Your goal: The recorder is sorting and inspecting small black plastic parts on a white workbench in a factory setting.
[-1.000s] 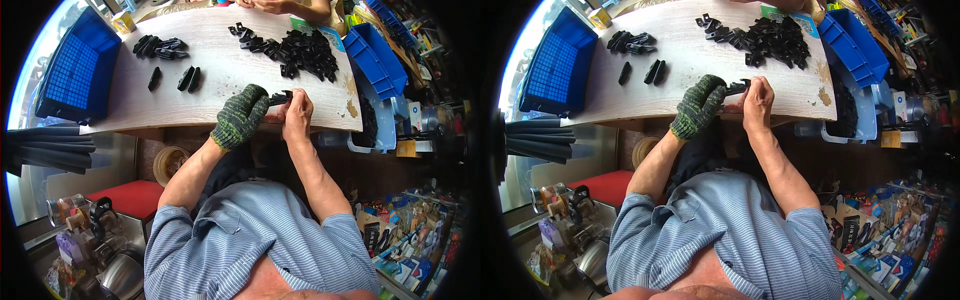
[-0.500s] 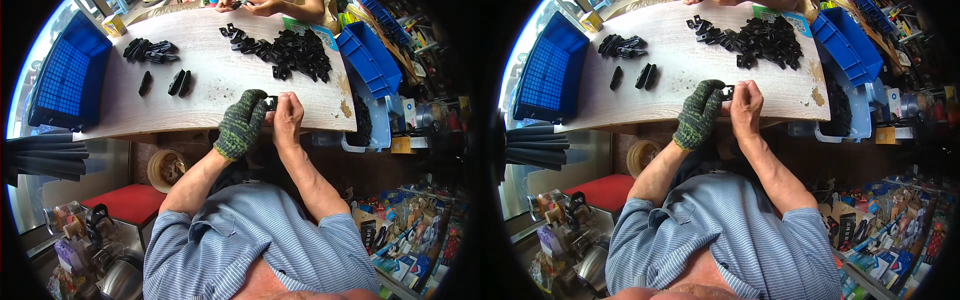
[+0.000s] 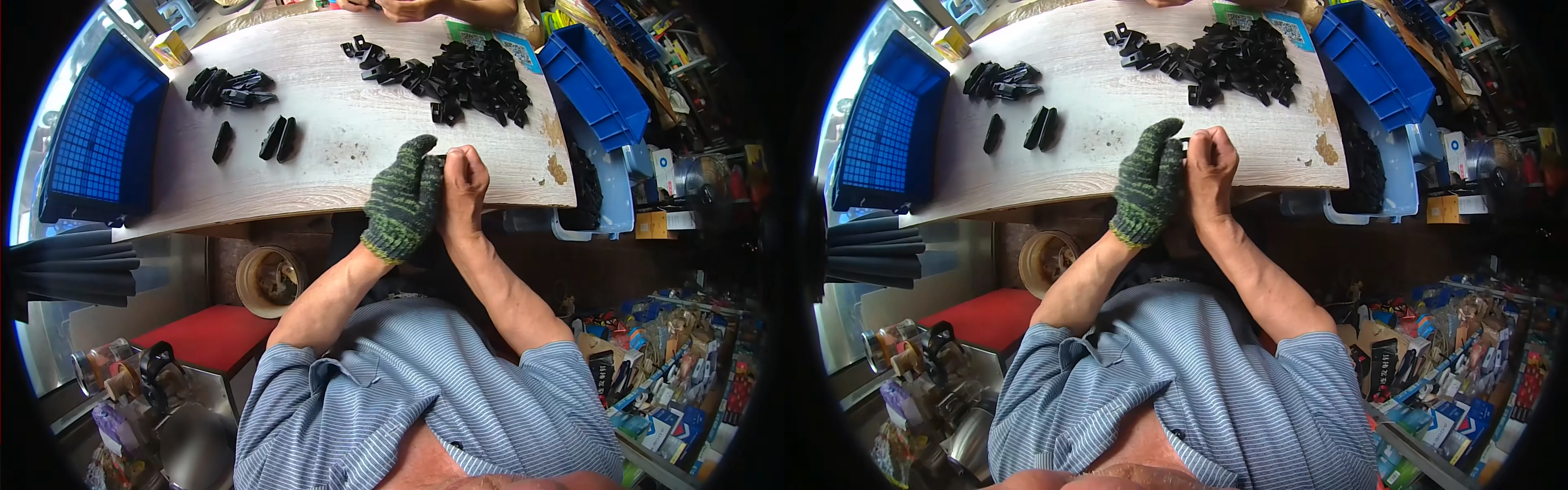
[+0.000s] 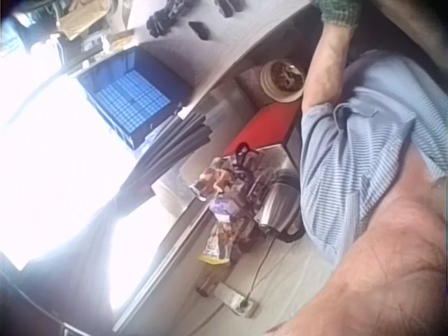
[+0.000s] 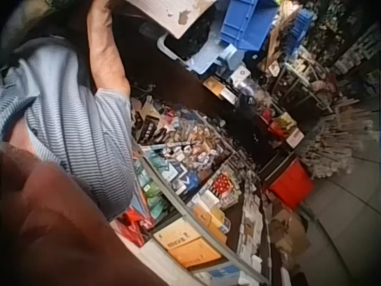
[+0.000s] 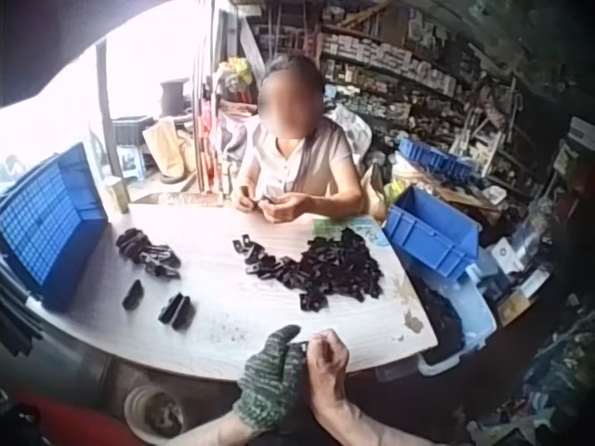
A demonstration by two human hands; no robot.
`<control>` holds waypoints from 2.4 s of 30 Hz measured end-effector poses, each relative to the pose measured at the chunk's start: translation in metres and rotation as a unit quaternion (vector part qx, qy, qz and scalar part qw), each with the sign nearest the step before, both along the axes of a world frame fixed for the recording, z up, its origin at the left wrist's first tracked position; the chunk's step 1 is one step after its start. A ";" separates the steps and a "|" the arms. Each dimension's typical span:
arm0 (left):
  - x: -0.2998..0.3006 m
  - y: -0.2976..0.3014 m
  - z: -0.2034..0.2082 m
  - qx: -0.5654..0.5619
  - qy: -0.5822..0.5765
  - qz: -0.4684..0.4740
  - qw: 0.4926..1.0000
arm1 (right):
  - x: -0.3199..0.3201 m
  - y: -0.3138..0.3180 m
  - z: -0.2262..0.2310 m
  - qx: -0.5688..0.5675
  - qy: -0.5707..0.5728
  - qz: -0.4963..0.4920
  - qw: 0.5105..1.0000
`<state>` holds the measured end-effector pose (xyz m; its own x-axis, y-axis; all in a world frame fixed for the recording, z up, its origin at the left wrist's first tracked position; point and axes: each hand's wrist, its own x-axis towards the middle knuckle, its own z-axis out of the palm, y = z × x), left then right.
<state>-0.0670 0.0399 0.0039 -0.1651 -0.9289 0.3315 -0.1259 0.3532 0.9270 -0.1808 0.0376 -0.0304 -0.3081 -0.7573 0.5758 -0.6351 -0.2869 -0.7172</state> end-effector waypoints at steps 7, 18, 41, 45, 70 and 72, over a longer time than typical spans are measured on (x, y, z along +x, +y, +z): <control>0.005 -0.023 -0.026 -0.048 -0.031 -0.009 0.998 | 0.005 0.002 0.015 0.108 -0.442 0.038 0.890; -0.032 -0.111 -0.006 -0.175 -0.327 0.016 0.929 | -0.145 -0.024 0.053 0.045 -0.506 -0.237 0.828; -0.010 -0.020 0.008 -0.152 -0.189 -0.023 0.970 | -0.043 0.004 0.016 0.167 -0.405 0.090 0.894; 0.047 -0.037 -0.003 -0.254 -0.268 0.171 0.914 | -0.042 0.010 0.031 0.229 -0.477 0.110 0.841; 0.090 -0.091 0.019 -0.115 -0.506 -0.026 0.855 | -0.031 0.008 0.033 0.187 -0.495 0.069 0.845; 0.094 -0.089 0.019 -0.110 -0.479 -0.062 0.869 | -0.029 0.008 0.034 0.184 -0.491 0.062 0.849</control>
<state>0.0269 -0.0488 0.0224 -0.5582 -0.8153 0.1541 -0.7501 0.5753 0.3262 -0.2093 0.0453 0.0037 -0.4074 -0.8923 -0.1945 0.3392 0.0500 -0.9394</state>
